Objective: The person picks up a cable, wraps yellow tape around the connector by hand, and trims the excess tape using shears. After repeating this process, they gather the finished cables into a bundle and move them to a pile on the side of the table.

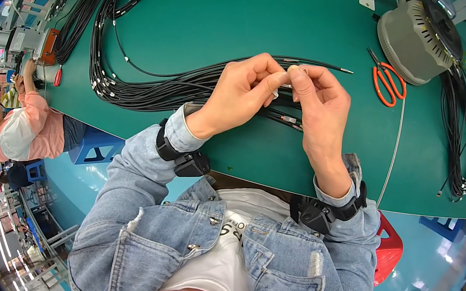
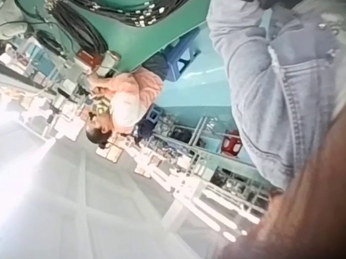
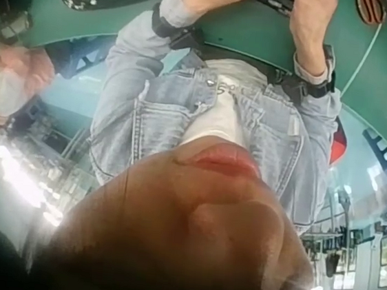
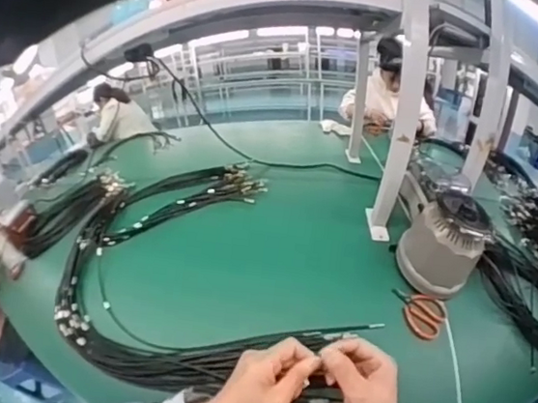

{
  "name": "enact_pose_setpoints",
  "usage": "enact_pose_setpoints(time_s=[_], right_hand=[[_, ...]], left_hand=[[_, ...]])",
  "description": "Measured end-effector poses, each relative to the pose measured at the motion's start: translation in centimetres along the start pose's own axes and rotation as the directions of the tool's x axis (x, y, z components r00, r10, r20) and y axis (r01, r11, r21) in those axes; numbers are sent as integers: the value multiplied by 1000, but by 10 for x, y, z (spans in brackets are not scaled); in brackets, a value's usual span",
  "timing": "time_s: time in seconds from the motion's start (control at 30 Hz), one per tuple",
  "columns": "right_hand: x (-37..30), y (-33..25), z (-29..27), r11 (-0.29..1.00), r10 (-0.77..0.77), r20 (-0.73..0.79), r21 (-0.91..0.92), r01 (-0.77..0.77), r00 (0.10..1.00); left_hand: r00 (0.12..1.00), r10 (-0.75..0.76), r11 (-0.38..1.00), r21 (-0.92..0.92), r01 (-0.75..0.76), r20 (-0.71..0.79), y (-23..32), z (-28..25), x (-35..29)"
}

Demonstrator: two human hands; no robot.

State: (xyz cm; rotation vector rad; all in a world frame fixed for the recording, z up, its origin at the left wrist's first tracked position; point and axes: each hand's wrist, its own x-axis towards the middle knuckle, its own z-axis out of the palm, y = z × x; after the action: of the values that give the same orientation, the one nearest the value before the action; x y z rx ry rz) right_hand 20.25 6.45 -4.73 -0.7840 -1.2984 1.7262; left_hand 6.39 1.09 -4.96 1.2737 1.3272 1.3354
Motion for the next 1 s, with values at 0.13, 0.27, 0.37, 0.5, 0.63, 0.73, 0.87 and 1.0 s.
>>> enact_pose_setpoints(time_s=[0.13,0.27,0.37,0.5,0.63,0.73,0.87,1.0], right_hand=[[3,1,-6,1000,-12,17,-10,12,1000],[4,4,-9,997,-57,97,-38,61,994],[4,-1,-9,994,-55,139,-90,68,989],[7,-18,-31,974,-90,20,-206,92,996],[22,-52,-103,911,-227,-149,-383,155,962],[49,-95,-177,842,-355,-227,-498,205,907],[95,-165,-251,587,-349,-292,-808,-35,891],[136,-187,-261,477,-121,-329,-847,-235,937]], left_hand=[[998,67,987,146,-66,-3,2,1,1],[999,32,993,117,-33,13,2,1,2],[1000,7,996,83,-10,29,0,2,3],[976,68,979,175,-105,206,-2,-1,-3],[785,224,825,316,-468,577,-2,-5,-17],[678,279,729,309,-610,680,0,-9,-26],[784,214,774,389,-500,582,3,-13,-21],[869,226,744,499,-445,440,9,-15,-5]])
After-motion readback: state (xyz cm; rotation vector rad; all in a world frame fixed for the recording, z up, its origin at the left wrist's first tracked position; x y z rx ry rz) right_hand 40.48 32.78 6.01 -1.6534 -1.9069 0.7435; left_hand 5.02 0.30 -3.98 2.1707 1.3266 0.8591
